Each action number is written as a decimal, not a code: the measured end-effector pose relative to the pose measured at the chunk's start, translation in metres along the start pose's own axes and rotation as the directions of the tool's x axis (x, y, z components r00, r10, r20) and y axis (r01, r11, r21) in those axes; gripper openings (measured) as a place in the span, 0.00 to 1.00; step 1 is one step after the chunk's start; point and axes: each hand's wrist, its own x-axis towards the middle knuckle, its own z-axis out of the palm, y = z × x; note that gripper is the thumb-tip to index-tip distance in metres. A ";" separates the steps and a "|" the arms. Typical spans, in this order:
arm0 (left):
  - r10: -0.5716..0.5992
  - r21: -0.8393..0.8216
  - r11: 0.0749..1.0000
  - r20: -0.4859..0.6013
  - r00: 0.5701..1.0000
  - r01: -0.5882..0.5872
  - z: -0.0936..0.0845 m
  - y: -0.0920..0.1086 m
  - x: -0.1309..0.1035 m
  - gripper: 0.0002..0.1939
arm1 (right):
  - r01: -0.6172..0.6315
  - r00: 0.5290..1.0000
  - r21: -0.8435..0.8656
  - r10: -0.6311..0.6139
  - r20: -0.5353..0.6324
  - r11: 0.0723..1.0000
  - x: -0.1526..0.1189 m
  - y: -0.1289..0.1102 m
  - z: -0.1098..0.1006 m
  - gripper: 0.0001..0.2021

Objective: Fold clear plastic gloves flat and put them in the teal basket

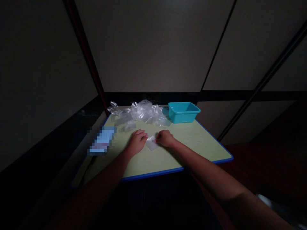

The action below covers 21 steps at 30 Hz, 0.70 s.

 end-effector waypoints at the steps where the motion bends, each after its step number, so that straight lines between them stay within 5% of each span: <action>1: -0.001 0.001 1.000 0.010 1.000 0.001 -0.001 0.001 0.000 0.10 | 0.007 1.000 0.002 -0.007 -0.011 1.000 0.000 0.000 0.000 0.12; 16: -0.006 0.107 0.994 0.092 0.996 -0.004 -0.002 0.004 -0.002 0.08 | 0.048 0.992 0.006 -0.047 -0.120 0.999 0.001 -0.002 0.011 0.10; 21: -0.055 -0.048 0.997 0.094 0.994 0.060 -0.005 0.011 -0.002 0.13 | 0.074 0.986 0.173 -0.046 -0.161 0.982 0.001 0.001 0.011 0.06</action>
